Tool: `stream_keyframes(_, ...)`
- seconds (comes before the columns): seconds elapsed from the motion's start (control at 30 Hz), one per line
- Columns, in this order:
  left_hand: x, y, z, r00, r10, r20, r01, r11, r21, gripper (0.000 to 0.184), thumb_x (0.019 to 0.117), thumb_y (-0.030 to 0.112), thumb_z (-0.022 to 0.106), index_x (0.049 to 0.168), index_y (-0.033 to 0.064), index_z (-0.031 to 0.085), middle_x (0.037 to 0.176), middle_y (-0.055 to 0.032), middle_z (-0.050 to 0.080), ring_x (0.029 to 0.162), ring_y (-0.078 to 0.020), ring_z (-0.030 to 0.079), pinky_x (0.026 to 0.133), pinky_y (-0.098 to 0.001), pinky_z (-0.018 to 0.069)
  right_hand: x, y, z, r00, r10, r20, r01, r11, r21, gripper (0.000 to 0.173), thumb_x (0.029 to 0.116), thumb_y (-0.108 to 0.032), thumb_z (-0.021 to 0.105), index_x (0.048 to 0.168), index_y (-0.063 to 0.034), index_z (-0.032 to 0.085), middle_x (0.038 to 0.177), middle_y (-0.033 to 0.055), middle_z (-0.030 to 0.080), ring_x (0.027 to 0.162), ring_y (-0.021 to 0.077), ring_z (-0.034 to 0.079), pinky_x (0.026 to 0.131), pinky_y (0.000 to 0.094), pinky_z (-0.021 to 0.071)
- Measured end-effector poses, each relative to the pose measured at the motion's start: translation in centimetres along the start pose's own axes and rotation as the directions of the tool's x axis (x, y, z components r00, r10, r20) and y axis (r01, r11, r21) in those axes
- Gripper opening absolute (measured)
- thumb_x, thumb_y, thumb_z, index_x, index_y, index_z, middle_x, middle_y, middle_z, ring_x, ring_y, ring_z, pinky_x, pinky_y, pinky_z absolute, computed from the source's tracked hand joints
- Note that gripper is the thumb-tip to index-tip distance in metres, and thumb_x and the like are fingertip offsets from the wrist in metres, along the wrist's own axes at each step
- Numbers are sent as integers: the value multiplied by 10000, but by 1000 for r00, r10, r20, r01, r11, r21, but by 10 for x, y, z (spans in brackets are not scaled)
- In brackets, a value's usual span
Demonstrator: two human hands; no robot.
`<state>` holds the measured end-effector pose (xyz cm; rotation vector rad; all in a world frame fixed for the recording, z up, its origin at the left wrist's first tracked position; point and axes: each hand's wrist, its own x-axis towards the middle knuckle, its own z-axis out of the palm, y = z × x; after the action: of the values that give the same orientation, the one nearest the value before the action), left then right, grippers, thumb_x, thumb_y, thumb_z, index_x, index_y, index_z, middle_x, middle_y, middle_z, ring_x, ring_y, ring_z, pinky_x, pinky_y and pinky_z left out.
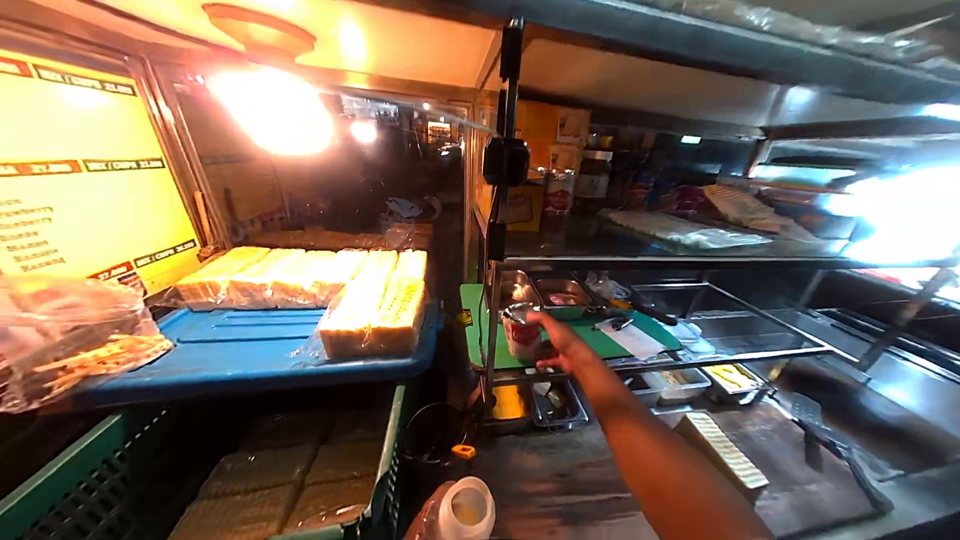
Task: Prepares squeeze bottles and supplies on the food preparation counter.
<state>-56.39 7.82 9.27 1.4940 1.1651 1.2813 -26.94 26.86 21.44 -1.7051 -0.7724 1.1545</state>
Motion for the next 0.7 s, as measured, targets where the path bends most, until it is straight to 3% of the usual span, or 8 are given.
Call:
stream_keyframes(0.1,-13,0,-14,999,31,-30,-30,998,48,849,638,221,965,1332,-86,584,1295,-194,663,1225,-185,634,1084,-346,509,14,-7,6,997,-24,-67,11,983,-181,733,947,-587,607,1421,-34,528,1395,274,552,1250,457,555,949,695,466)
stream_keyframes(0.23,-42,-5,-36,999,12,-47,-7,995,103,872,635,305,955,1311,-107,590,1275,-198,671,1197,-148,646,1065,-305,516,0,24,5,965,-234,-120,201,951,-233,665,1015,-605,485,1469,-119,511,1385,213,586,1165,386,633,891,609,537)
stream_keyframes(0.3,-46,-11,-44,998,45,-48,-37,987,154,848,661,317,934,1281,-146,587,1256,-255,665,1194,-206,651,1068,-347,513,-35,61,5,797,-581,-165,480,775,-410,558,1071,-435,463,1492,-70,497,1388,194,603,1180,319,647,953,538,552)
stream_keyframes(0.37,-50,-16,-49,998,44,-39,-38,989,144,818,688,301,925,1277,-151,581,1262,-275,652,1209,-237,639,1087,-367,496,-74,140,10,679,-732,-50,581,578,-573,396,1053,-226,477,1373,-31,605,1300,164,659,1150,262,665,970,473,566)
stream_keyframes(0.43,-52,-18,-54,1000,22,-9,-21,991,130,813,702,270,924,1308,-137,565,1303,-269,630,1253,-246,609,1117,-372,467,-103,223,21,892,-442,93,401,679,-615,356,1024,-268,533,1276,-86,706,1134,106,733,1011,208,711,915,413,587)
stream_keyframes(0.47,-53,-20,-57,1000,24,8,-24,990,137,818,702,268,927,1316,-131,562,1310,-264,629,1261,-245,603,1125,-372,463,-113,249,27,972,-174,159,236,718,-654,441,1025,-402,542,1338,-120,673,1191,116,713,1064,237,696,962,451,563)
stream_keyframes(0.57,-53,-29,-60,997,51,61,-58,990,128,844,677,267,945,1302,-151,560,1285,-269,640,1240,-223,618,1110,-350,479,-130,275,55,939,293,178,1,516,-857,782,889,-741,550,1480,-229,538,1405,162,595,1223,360,621,986,619,502)
stream_keyframes(0.7,-49,-33,-49,990,29,137,-35,999,39,868,663,237,951,1310,-163,533,1287,-243,640,1223,-176,622,1085,-314,498,-129,289,86,893,397,211,63,354,-933,888,856,-493,758,1590,-190,362,1421,294,538,1234,505,571,968,716,458)
